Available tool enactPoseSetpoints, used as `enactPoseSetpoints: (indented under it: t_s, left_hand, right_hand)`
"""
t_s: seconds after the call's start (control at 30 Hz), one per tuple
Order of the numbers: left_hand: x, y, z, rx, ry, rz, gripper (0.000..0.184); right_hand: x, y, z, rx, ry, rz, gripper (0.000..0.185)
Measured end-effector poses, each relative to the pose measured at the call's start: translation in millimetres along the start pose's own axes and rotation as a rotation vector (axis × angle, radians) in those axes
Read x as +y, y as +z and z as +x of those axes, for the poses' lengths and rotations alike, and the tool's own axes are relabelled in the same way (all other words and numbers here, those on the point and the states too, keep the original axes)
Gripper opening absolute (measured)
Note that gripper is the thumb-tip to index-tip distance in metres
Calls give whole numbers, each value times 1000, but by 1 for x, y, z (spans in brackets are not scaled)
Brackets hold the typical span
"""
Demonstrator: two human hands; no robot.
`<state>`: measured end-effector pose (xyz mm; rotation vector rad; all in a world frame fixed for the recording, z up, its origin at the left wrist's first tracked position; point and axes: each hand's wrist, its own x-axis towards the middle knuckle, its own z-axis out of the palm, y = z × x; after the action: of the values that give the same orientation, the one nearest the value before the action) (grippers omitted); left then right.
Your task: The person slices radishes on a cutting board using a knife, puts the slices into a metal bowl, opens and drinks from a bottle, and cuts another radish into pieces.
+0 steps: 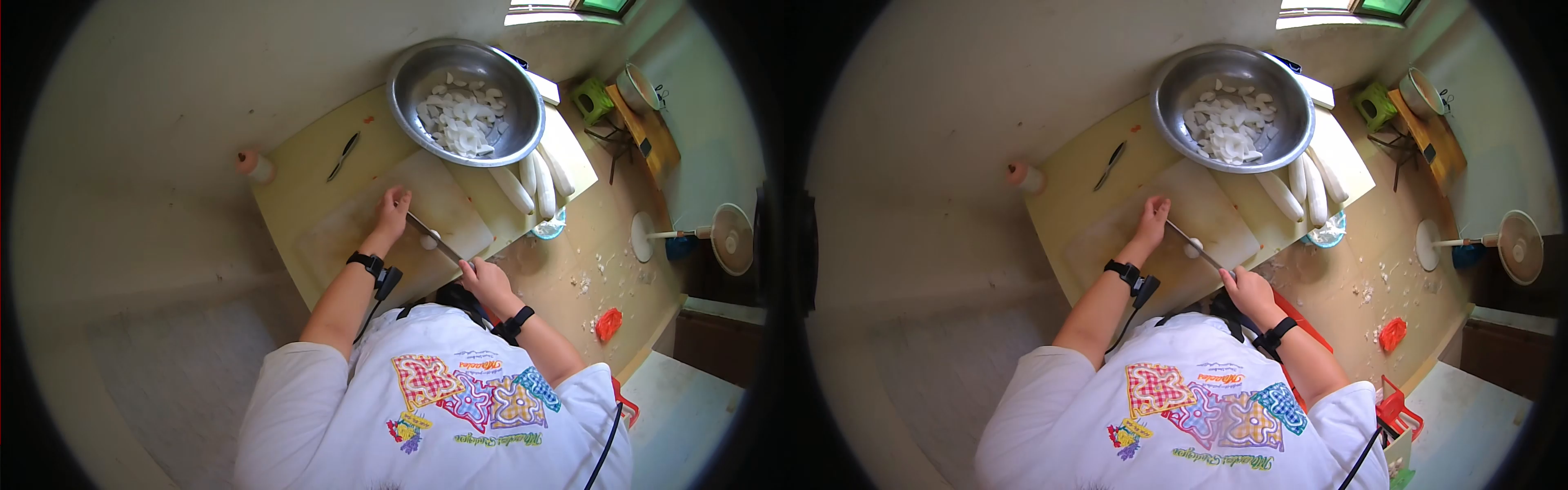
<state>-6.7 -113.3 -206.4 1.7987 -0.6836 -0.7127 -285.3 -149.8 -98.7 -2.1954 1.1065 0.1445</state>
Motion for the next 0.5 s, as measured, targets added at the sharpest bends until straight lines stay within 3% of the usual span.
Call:
enactPoseSetpoints:
  t_s: [0.1, 0.17, 0.37, 0.5]
  left_hand:
    - [-6, -21, -20, 127, -53, -160, 41]
    - [-13, -49, -39, 322, -122, -169, 44]
    - [-30, -150, -102, 332, -38, 312, 55]
    - [-45, -177, -132, 231, -179, 146, 63]
  right_hand:
    - [-6, -4, -3, -14, 52, 82, 56]
    - [-10, -3, -4, -24, 77, 119, 56]
    - [-20, -2, -7, -30, 118, 160, 56]
    - [-29, 2, -9, 12, 84, 95, 55]
